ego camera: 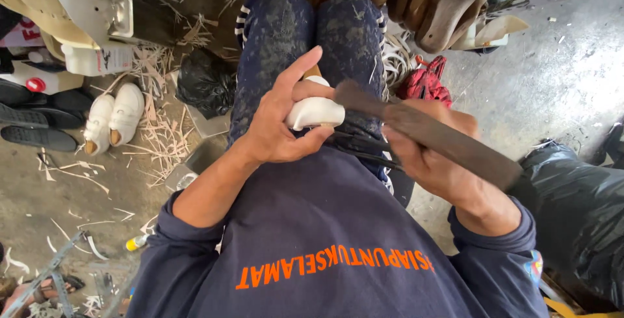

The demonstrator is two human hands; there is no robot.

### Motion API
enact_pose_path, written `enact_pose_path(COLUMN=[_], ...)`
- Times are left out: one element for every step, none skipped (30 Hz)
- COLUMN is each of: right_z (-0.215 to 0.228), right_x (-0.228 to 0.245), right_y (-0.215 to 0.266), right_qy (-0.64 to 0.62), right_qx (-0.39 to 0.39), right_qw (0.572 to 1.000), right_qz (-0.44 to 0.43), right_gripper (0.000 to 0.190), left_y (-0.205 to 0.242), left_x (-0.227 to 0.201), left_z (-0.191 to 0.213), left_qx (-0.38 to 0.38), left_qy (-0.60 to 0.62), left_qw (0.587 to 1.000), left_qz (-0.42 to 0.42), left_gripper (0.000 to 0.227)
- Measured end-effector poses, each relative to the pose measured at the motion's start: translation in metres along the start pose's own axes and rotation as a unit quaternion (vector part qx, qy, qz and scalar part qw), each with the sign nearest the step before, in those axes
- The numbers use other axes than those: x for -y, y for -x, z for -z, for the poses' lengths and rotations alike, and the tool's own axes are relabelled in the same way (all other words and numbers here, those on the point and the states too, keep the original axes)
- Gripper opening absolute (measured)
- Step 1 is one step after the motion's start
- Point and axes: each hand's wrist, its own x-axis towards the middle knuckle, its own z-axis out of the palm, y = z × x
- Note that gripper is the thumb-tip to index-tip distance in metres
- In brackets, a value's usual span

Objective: Lasting a leather shoe by pulling the upper over a last and hammering it into place

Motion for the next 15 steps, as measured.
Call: enact_pose_path(right_z=[-0.005,-0.01,-0.011,-0.014,-0.016,-0.022,-0.028,-0.034,-0.052,-0.069,-0.086,-0.075,-0.064,-0.051,-0.05], right_x=[-0.007,-0.014,-0.009,-0.005,-0.001,-0.007,-0.013,-0.018,-0.039,-0.059,-0.079,-0.059,-0.039,-0.02,-0.009], right_y=[0.005,0.011,0.01,0.006,0.002,0.0,-0.001,-0.001,0.018,0.038,0.059,0.04,0.021,0.004,-0.003], right_qy=[-0.035,-0.072,-0.075,-0.042,-0.009,-0.009,-0.002,0.004,0.003,0.009,0.015,0.014,-0.045,-0.102,-0.102], right_qx=[-0.065,-0.124,-0.118,-0.065,-0.013,-0.017,-0.095,-0.164,-0.163,-0.179,-0.194,-0.198,-0.152,-0.104,-0.108], right_qw=[0.996,0.986,0.987,0.996,1.0,1.0,0.993,0.977,0.977,0.98,0.98,0.979,0.987,0.989,0.989], right_qz=[0.042,0.084,0.082,0.046,0.009,0.009,0.074,0.138,0.137,0.087,0.037,0.039,0.029,0.018,0.019], right_gripper=[0.023,0.016,0.016,0.023,0.031,0.031,0.026,0.023,0.023,0.033,0.046,0.046,0.035,0.024,0.024], left_y=[0.0,0.002,0.004,0.002,0.0,0.001,0.003,0.008,0.005,0.005,0.005,0.006,0.007,0.007,0.003], left_x=[0.001,0.001,-0.001,-0.001,-0.001,0.0,0.002,0.002,0.004,0.003,0.002,0.003,0.003,0.003,0.005], left_z=[0.002,0.002,0.0,0.001,0.002,0.004,0.005,0.005,0.007,0.008,0.008,0.009,0.009,0.008,0.01], left_qx=[-0.006,-0.015,-0.018,-0.017,-0.016,-0.013,-0.017,-0.024,-0.025,-0.019,-0.014,-0.011,-0.021,-0.03,-0.027], left_qy=[-0.002,-0.003,-0.002,0.016,0.035,0.033,0.056,0.08,0.081,0.094,0.107,0.104,0.122,0.141,0.14], left_qw=[1.0,1.0,1.0,1.0,0.999,0.999,0.998,0.995,0.995,0.994,0.993,0.994,0.991,0.987,0.988], left_qz=[-0.009,-0.014,-0.008,-0.012,-0.017,-0.02,0.012,0.05,0.052,0.05,0.048,0.045,0.058,0.07,0.067], left_gripper=[0.082,0.082,0.082,0.08,0.078,0.078,0.082,0.086,0.086,0.086,0.085,0.085,0.086,0.088,0.088])
